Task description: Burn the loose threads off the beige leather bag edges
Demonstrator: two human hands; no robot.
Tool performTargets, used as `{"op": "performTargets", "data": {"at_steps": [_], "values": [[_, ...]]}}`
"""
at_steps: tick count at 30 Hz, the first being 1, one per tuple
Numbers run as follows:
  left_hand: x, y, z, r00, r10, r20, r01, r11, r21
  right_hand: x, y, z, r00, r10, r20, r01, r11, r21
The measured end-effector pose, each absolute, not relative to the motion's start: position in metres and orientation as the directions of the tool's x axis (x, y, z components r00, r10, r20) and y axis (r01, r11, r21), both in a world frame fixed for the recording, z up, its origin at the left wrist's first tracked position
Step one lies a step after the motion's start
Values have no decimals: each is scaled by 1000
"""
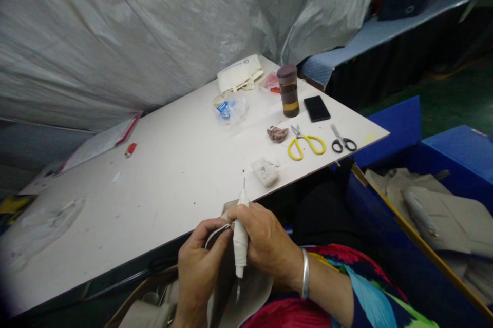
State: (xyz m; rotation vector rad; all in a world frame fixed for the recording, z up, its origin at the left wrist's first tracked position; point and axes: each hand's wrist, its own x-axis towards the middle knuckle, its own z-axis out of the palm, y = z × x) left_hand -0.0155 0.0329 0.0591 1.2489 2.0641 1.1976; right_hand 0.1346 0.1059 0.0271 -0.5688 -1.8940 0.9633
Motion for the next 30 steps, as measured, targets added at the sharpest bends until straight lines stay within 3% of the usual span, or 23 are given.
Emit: {"op": "performTargets", "data": {"at_steps": [17, 30], "values": [[-18, 33, 55, -514, 856, 48, 481, 242, 842, 136, 109, 29, -514, 720, 466, -32, 527, -849], [-15, 34, 56, -485, 872, 68, 499, 212, 841, 129, 106, 21, -438, 733, 520, 45, 596, -802]]}}
